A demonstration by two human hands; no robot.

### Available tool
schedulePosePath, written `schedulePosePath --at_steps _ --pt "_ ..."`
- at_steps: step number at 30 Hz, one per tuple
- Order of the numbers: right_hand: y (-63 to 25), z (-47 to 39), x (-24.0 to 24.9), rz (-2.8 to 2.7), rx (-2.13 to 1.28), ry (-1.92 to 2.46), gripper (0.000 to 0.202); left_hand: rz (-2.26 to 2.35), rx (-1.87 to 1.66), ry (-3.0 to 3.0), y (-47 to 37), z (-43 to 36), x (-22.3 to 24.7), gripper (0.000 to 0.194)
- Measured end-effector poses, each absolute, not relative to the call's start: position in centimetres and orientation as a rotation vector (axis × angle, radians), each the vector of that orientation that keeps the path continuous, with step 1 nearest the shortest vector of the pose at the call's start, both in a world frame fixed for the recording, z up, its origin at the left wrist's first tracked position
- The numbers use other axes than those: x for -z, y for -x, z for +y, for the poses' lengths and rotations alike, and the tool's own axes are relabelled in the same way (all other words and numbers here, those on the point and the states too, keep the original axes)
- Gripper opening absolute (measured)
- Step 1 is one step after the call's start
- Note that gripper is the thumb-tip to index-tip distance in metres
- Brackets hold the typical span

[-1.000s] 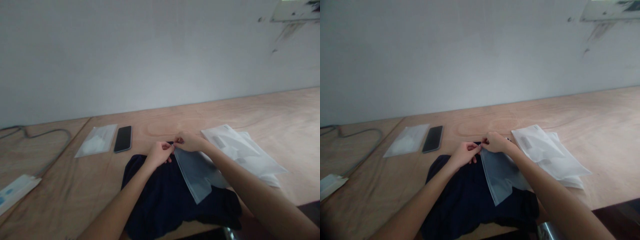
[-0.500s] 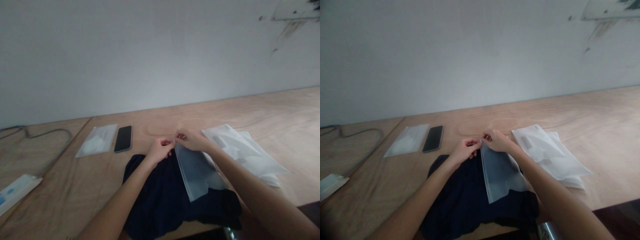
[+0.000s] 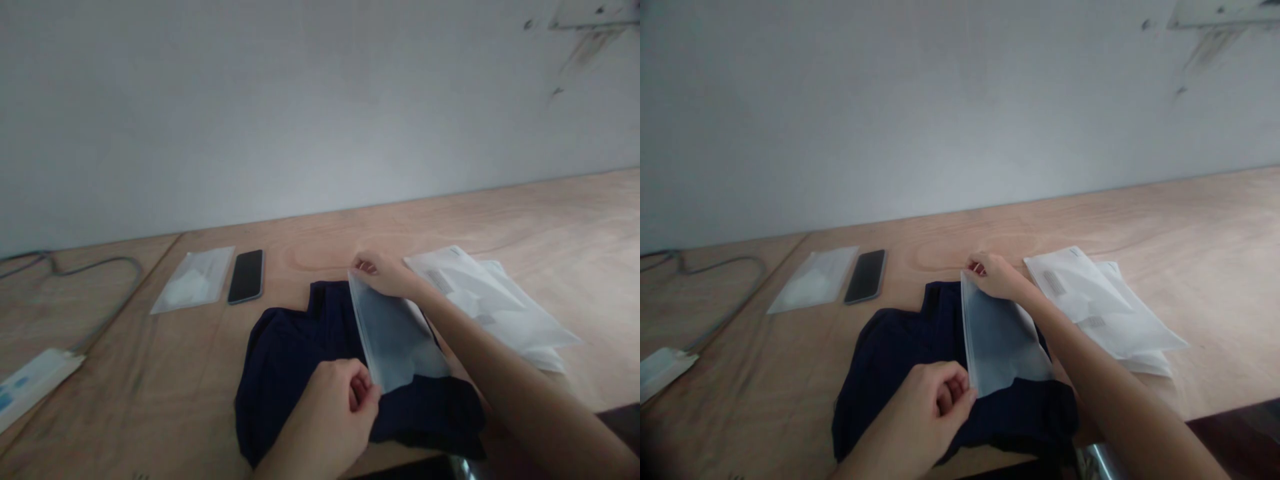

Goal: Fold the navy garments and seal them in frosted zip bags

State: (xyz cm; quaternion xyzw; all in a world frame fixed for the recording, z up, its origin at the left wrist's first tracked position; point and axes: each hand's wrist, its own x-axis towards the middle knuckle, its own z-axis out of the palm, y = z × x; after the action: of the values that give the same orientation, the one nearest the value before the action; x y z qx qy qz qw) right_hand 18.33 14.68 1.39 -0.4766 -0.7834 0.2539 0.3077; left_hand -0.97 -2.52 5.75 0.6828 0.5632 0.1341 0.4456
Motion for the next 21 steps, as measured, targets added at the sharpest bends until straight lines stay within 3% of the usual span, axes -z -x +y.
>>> schedulePosePath --at_steps 5,9,16,21 --pt "-18.5 13.5 -2.6 -2.114 -0.604 1.250 0.012 1.456 -0.344 -1.878 2.1 -1.7 -5.8 0.026" --pt "-20.1 10.3 -3.1 -2.050 -0.467 1.307 0.021 1.457 -0.453 -2.025 3.3 1.7 -5.1 0.020" --pt "-20.1 1.3 -0.1 -1.943 -0.249 1.508 0.046 1.389 -0.484 -2.042 3.3 4.6 -3.9 0.014" --pt "-18.6 -1.2 0.7 -1.886 -0.185 1.548 0.049 1.388 -0.543 -2.033 1.9 4.4 -3.5 0.025"
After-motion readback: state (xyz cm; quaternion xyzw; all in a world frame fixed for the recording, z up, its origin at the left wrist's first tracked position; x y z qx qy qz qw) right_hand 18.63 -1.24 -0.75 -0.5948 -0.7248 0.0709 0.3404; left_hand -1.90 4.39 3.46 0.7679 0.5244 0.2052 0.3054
